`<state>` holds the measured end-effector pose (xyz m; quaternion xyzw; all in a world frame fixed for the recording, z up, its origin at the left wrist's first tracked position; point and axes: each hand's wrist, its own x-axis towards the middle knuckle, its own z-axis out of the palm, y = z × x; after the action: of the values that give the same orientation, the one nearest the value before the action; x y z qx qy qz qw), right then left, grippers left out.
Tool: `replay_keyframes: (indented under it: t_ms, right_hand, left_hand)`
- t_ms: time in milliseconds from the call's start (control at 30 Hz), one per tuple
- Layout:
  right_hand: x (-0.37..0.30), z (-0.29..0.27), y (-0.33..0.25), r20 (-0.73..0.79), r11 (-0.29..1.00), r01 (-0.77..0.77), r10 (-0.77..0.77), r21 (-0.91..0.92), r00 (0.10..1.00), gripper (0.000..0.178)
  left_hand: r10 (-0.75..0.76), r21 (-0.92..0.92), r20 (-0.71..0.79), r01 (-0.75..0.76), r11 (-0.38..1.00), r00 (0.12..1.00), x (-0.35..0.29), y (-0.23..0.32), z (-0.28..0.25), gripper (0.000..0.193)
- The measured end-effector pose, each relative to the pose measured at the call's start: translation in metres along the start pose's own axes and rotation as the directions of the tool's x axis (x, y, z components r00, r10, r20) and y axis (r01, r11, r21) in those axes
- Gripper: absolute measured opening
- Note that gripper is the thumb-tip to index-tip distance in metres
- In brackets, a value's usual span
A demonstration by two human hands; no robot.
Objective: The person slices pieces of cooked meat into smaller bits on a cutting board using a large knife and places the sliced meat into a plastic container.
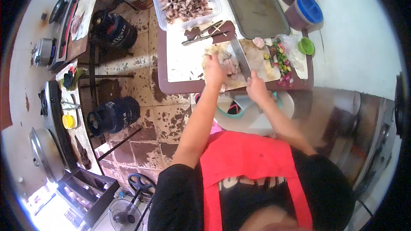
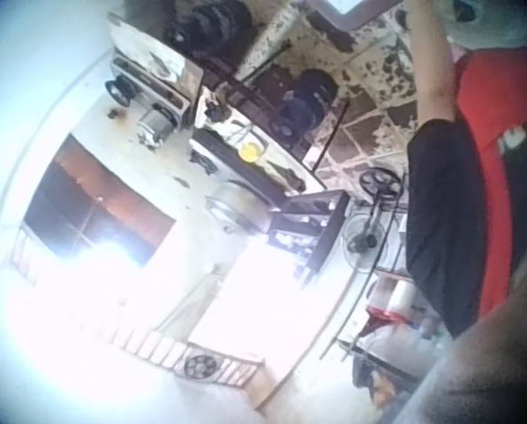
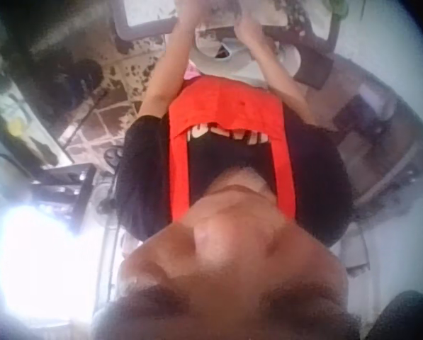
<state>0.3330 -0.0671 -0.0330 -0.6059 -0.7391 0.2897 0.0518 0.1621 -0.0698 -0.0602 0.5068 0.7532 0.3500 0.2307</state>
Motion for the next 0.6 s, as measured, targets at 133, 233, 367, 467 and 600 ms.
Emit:
replay_keyframes:
  t_ms: [133,233,367,467,600]
  right_hand:
    - [0.015,-0.020,0.009,-0.034,0.999,0.053,-0.053,-0.003,0.998,0.024]
    - [0.030,-0.023,0.013,0.014,0.988,0.135,-0.134,-0.075,0.991,0.027]
    - [0.020,-0.012,0.016,0.023,0.989,0.131,-0.129,-0.072,0.991,0.029]
    - [0.006,-0.022,0.006,0.165,0.979,0.175,-0.157,-0.102,0.974,0.028]
    - [-0.004,-0.034,0.030,0.062,0.998,-0.001,0.005,-0.066,0.998,0.026]
  left_hand:
    - [-0.065,0.064,0.129,0.057,0.996,0.989,-0.026,0.014,-0.032,0.042]
    - [-0.048,0.119,0.240,0.020,0.993,0.970,-0.054,0.002,-0.022,0.033]
    - [0.103,-0.033,0.298,-0.097,0.995,0.949,-0.044,-0.014,-0.002,0.019]
    - [0.047,-0.045,0.178,-0.040,0.998,0.983,-0.019,-0.020,0.001,0.029]
    - [0.009,0.009,0.107,-0.010,1.000,0.994,-0.003,0.001,-0.005,0.054]
